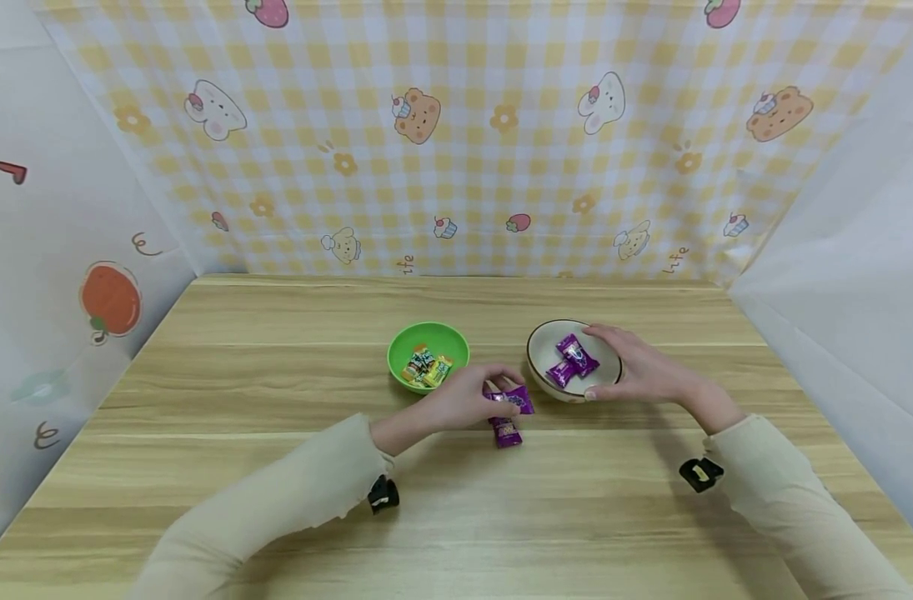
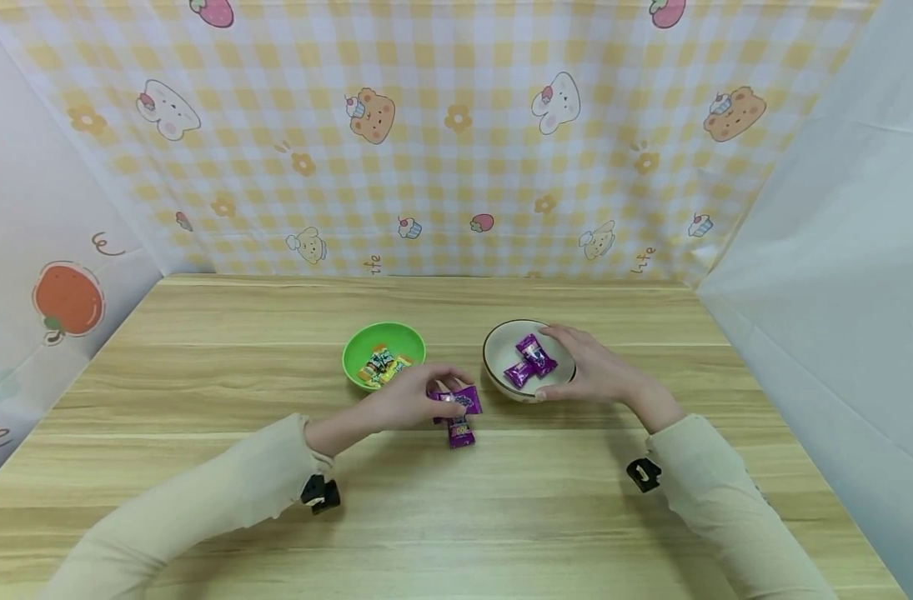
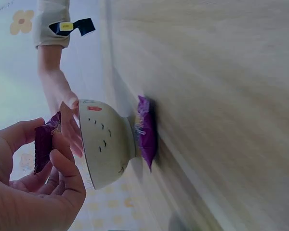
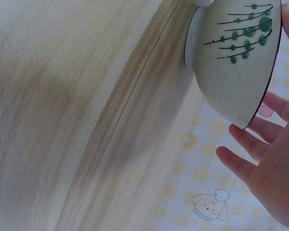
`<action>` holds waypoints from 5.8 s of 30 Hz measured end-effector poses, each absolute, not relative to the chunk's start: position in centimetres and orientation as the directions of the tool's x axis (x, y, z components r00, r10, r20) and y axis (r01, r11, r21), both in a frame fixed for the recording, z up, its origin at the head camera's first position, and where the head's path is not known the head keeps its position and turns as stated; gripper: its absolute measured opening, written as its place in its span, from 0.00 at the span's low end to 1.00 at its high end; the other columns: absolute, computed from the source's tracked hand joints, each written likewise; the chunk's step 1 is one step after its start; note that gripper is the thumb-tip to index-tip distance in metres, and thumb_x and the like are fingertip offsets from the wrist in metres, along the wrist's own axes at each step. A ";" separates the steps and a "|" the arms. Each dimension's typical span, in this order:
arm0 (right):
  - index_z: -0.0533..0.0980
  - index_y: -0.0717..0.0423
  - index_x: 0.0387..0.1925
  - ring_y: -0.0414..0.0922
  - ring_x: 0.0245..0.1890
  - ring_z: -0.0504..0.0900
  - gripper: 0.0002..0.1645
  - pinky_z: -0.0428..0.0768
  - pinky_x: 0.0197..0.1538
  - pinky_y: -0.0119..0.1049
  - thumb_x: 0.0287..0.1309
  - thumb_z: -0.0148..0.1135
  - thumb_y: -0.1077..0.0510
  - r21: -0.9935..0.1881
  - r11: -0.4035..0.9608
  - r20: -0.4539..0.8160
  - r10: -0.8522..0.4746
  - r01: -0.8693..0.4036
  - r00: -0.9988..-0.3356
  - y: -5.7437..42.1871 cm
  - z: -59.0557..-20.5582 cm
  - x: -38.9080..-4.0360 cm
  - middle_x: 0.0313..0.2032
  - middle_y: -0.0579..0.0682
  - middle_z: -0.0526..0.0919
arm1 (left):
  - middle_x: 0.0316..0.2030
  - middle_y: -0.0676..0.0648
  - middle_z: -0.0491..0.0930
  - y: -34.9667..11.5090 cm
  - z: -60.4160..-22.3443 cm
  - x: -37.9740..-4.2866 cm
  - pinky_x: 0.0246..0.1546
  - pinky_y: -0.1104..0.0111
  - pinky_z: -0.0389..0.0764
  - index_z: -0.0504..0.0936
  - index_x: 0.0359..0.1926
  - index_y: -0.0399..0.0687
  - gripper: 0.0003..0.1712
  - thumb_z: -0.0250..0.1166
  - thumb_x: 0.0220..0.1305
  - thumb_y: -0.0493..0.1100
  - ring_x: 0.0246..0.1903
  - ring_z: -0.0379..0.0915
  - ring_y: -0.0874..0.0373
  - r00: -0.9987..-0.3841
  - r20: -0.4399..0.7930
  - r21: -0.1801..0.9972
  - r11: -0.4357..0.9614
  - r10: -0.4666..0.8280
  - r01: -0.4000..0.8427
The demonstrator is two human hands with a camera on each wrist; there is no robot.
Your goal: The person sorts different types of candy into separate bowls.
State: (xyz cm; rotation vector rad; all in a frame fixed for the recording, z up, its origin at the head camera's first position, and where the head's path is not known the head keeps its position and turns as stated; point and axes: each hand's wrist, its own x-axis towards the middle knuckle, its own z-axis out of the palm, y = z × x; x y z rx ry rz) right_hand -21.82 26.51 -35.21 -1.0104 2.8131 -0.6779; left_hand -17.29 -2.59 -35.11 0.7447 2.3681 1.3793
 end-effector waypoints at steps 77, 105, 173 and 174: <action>0.56 0.64 0.61 0.59 0.58 0.57 0.57 0.57 0.56 0.56 0.34 0.70 0.39 -0.410 0.671 0.118 -0.632 -0.618 -0.766 26.6 -35.6 -22.1 0.59 0.64 0.59 | 0.37 0.44 0.77 -1.5 -36.8 -19.0 0.31 0.70 0.77 0.74 0.47 0.35 0.22 0.66 0.51 0.37 0.31 0.74 0.58 -0.840 -0.127 0.949 0.311 0.527 0.051; 0.56 0.64 0.61 0.60 0.58 0.56 0.57 0.56 0.56 0.57 0.35 0.70 0.39 -0.409 0.674 0.107 -0.635 -0.616 -0.765 26.6 -35.5 -22.0 0.59 0.65 0.58 | 0.37 0.48 0.77 -1.7 -39.6 -18.4 0.42 0.72 0.70 0.75 0.46 0.39 0.24 0.69 0.45 0.38 0.39 0.71 0.58 -0.815 -0.058 0.739 0.574 0.577 0.353; 0.55 0.62 0.62 0.60 0.58 0.56 0.56 0.58 0.55 0.57 0.36 0.68 0.38 -0.421 0.683 0.087 -0.624 -0.597 -0.776 26.6 -35.7 -21.9 0.60 0.64 0.57 | 0.30 0.49 0.74 -0.1 -36.0 -18.6 0.32 0.59 0.77 0.79 0.33 0.44 0.09 0.68 0.49 0.40 0.27 0.71 0.59 -0.836 -0.129 0.950 0.310 0.533 0.051; 0.55 0.62 0.62 0.60 0.58 0.56 0.56 0.58 0.55 0.57 0.36 0.68 0.39 -0.420 0.683 0.088 -0.625 -0.597 -0.776 26.6 -35.7 -22.0 0.59 0.64 0.57 | 0.30 0.49 0.74 0.0 -35.9 -18.8 0.32 0.60 0.77 0.79 0.33 0.44 0.09 0.68 0.49 0.40 0.27 0.71 0.59 -0.843 -0.131 0.948 0.314 0.522 0.047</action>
